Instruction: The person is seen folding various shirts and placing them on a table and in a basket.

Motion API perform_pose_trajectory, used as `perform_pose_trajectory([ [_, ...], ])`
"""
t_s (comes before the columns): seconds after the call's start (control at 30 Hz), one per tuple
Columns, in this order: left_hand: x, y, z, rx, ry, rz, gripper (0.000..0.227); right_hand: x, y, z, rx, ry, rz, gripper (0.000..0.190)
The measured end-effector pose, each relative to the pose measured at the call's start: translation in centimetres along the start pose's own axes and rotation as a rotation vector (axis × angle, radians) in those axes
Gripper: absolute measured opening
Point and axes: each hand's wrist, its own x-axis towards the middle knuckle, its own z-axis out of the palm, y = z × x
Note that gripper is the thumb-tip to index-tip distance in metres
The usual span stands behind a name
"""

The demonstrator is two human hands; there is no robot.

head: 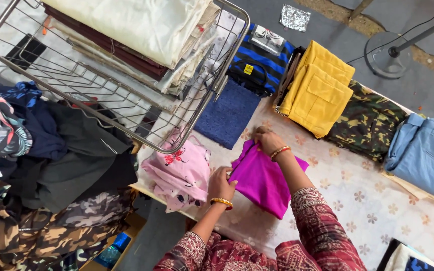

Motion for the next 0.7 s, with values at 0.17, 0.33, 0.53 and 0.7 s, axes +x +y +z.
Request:
perform_pose_trajectory([
  [0.17,-0.2,-1.0,2.0,0.053,0.043,0.053,0.057,-2.2,0.4,-1.9,0.166,-0.055,0.015,0.024],
  [0.33,0.8,0.6,1.8,0.152,-0.131,0.159,0.042,-11.2,0.2,-8.4,0.344,0.085,0.094,0.025],
  [0.53,1.3,11.6,3.1,-0.227,-0.373,0.508,0.023,-27.0,0.6,-15.7,0.420,0.281,0.494,0.049],
  [0.7,-2.2,23.4,4.1,-0.306,-0.386,0.971,0.024,-38.2,-1.2,-16.6,0.085,0.828,0.440,0.028],
])
